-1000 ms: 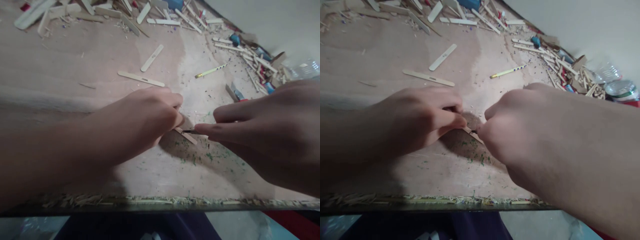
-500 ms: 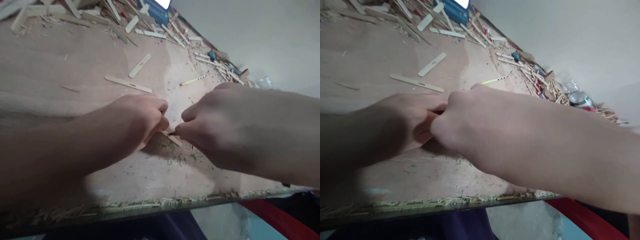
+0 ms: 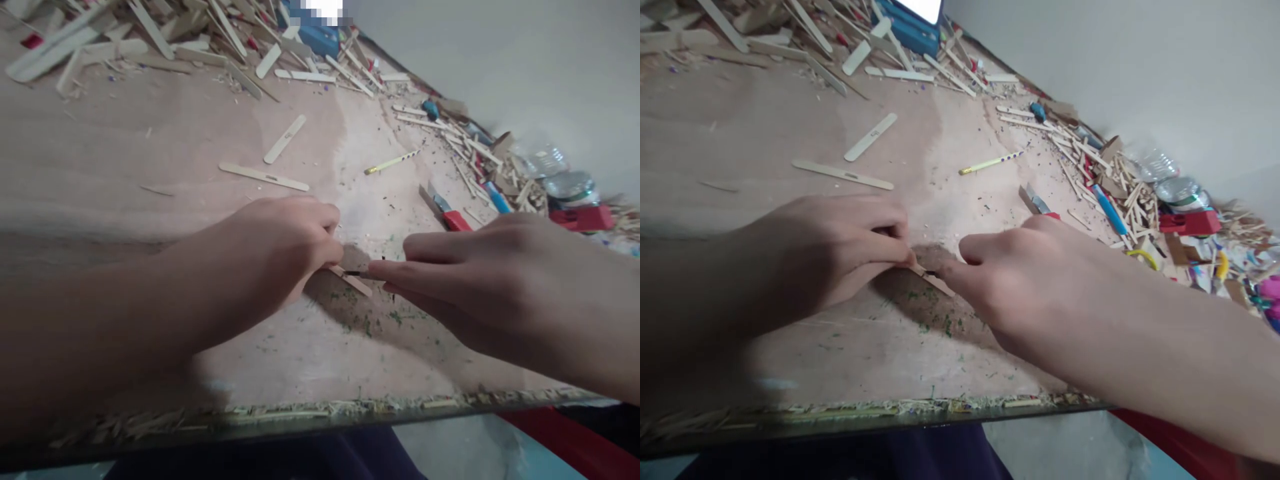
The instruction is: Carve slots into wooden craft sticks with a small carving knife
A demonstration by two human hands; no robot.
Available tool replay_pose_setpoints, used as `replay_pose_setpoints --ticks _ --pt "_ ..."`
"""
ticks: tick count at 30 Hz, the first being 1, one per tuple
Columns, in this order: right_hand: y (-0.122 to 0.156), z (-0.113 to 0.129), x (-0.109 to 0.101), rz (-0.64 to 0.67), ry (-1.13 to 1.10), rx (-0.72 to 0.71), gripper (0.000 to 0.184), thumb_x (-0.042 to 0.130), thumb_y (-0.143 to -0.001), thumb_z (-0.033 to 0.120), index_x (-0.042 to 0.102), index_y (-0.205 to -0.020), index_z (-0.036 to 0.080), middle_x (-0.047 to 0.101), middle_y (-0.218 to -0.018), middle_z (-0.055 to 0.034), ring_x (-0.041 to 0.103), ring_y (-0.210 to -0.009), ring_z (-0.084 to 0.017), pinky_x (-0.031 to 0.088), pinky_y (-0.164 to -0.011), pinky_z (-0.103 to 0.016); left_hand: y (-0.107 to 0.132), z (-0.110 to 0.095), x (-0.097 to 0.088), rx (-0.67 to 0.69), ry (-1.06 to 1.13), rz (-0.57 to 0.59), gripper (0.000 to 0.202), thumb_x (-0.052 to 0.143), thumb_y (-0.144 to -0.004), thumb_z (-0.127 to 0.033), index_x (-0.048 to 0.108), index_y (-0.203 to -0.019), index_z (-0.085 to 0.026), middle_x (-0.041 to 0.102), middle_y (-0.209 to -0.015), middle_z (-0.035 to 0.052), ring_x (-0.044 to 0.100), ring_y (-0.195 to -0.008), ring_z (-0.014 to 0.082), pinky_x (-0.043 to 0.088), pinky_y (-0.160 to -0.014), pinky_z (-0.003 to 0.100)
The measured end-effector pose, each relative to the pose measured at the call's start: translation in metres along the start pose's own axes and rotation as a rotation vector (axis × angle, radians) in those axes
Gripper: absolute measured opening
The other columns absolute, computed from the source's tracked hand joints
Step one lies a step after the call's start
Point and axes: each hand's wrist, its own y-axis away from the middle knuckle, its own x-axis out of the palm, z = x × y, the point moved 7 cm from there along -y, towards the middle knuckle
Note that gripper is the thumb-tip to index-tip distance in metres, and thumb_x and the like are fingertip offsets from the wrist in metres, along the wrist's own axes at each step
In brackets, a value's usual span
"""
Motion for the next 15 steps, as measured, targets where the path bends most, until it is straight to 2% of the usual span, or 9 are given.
replay_pose_setpoints --ticks 3,5,7,12,15 --pt "0.005 0.000 0.001 -0.061 -0.071 0.005 0.037 0.052 -0.132 0.006 0.074 -0.162 0.012 0.055 -0.092 0.0047 0.042 -0.061 -0.014 0.033 -0.060 -0.037 0.002 0.002 0.001 -0.007 -0.015 0.002 0.029 0.071 -0.108 -0.005 0.084 -0.094 -0.026 0.079 -0.104 0.0053 0.068 -0.084 0.0229 0.044 -0.072 0.040" --pt "0.010 -0.001 0.004 -0.098 -0.072 0.017 0.032 0.055 -0.137 0.013 0.075 -0.162 0.013 0.059 -0.096 0.0039 0.041 -0.064 -0.014 0.030 -0.060 -0.038 0.002 0.002 0.001 0.008 -0.023 -0.003 0.030 0.070 -0.107 -0.004 0.086 -0.097 -0.027 0.079 -0.104 0.0044 0.067 -0.083 0.0224 0.044 -0.071 0.040" --pt "0.015 -0.002 0.007 -0.128 -0.070 0.032 0.031 0.059 -0.137 0.015 0.077 -0.162 0.014 0.063 -0.097 0.0033 0.044 -0.066 -0.014 0.026 -0.061 -0.040 0.002 0.003 0.001 0.025 -0.040 -0.010 0.031 0.070 -0.104 -0.002 0.085 -0.095 -0.026 0.077 -0.101 0.0037 0.065 -0.081 0.0215 0.042 -0.070 0.039" --pt "0.021 -0.005 0.012 -0.153 -0.094 0.059 0.031 0.065 -0.135 0.013 0.081 -0.161 0.018 0.067 -0.094 0.0034 0.056 -0.071 -0.013 0.027 -0.061 -0.038 0.002 0.004 0.003 0.052 -0.054 -0.022 0.033 0.070 -0.097 0.002 0.085 -0.094 -0.027 0.076 -0.100 0.0024 0.063 -0.080 0.0205 0.038 -0.070 0.038" --pt "0.021 -0.005 0.012 -0.162 -0.095 0.052 0.028 0.064 -0.136 0.014 0.081 -0.158 0.015 0.065 -0.092 0.0039 0.054 -0.069 -0.013 0.028 -0.061 -0.038 0.000 0.003 0.004 0.032 -0.048 0.005 0.034 0.070 -0.097 0.003 0.086 -0.095 -0.028 0.077 -0.102 0.0024 0.063 -0.083 0.0216 0.037 -0.071 0.039"
